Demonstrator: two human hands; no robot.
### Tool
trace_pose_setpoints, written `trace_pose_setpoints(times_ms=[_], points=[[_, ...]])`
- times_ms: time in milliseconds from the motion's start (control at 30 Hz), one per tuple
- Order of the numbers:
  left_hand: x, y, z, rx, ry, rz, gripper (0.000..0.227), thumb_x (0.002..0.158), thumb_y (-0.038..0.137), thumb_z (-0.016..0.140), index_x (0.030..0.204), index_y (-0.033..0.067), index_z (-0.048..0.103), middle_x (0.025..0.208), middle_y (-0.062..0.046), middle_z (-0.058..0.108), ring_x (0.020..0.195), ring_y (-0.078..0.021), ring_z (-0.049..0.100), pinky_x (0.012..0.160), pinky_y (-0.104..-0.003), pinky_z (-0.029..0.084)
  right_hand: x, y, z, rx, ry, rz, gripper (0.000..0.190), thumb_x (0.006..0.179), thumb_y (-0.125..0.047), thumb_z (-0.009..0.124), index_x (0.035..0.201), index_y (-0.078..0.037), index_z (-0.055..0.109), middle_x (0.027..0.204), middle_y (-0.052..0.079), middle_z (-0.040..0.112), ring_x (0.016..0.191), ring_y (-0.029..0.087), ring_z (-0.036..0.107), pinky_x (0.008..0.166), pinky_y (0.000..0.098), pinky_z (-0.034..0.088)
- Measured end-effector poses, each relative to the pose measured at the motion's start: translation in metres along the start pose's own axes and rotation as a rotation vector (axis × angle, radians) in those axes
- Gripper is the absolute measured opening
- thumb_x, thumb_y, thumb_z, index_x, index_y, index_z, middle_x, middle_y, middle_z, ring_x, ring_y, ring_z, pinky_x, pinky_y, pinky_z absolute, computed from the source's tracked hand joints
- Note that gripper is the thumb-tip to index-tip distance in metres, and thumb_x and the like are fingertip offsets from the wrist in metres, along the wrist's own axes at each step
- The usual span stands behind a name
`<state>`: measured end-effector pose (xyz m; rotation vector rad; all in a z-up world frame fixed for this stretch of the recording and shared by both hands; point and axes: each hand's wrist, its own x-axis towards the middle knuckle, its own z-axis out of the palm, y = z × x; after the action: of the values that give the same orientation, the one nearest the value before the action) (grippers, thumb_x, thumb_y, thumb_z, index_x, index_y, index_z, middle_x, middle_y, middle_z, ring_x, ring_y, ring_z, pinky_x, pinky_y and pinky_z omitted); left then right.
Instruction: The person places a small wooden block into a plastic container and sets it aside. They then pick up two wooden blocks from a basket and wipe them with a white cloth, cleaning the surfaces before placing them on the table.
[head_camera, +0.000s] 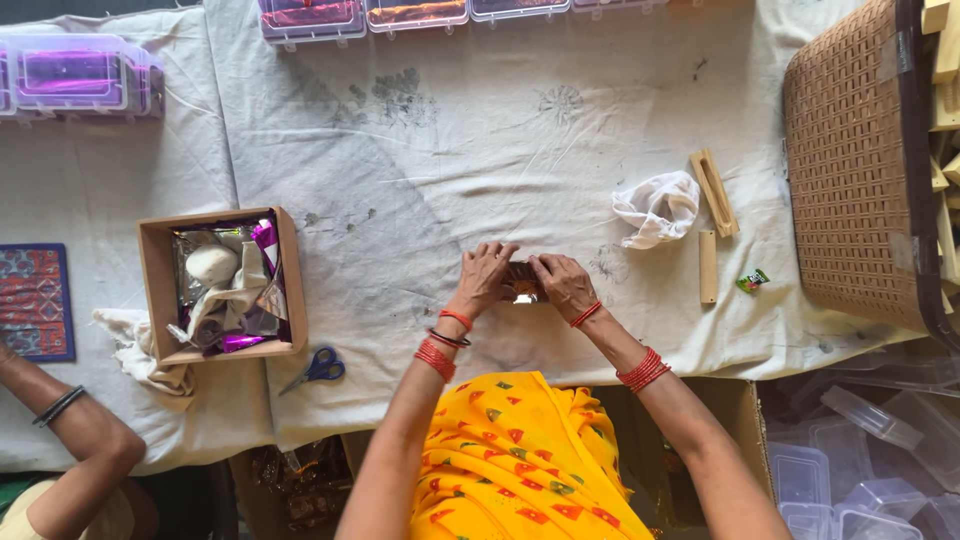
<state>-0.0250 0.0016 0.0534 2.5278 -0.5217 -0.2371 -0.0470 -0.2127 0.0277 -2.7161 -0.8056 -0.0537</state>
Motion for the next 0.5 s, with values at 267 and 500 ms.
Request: trace_pose_setpoints(times_ms=[267, 500], points=[[-0.022, -0.046, 0.033, -0.038, 0.041, 0.051, 0.036, 0.081, 0.026, 0.081, 0.110, 0.0128, 0.064, 0.105, -0.007, 0.071, 0.104, -0.0292, 0.064, 0.090, -0.045, 0.047, -0.007, -0.005, 0.003, -0.056, 0.106, -0.068, 0.046, 0.087, -0.004, 0.064, 0.133, -0.003, 0.065, 0.118, 0.012, 0.067, 0.105, 0.029, 0.068, 0.094, 0.0409, 0.057], [0.019, -0.035, 0.011, 0.152, 0.071, 0.032, 0.027, 0.084, 0.021, 0.078, 0.098, 0.0083, 0.059, 0.095, -0.012, 0.070, 0.093, -0.0318, 0.066, 0.078, -0.047, 0.047, 0.025, 0.015, 0.009, -0.145, 0.192, -0.109, 0.043, 0.089, -0.007, 0.065, 0.132, -0.003, 0.064, 0.117, 0.011, 0.064, 0.109, 0.028, 0.065, 0.097, 0.0413, 0.056]])
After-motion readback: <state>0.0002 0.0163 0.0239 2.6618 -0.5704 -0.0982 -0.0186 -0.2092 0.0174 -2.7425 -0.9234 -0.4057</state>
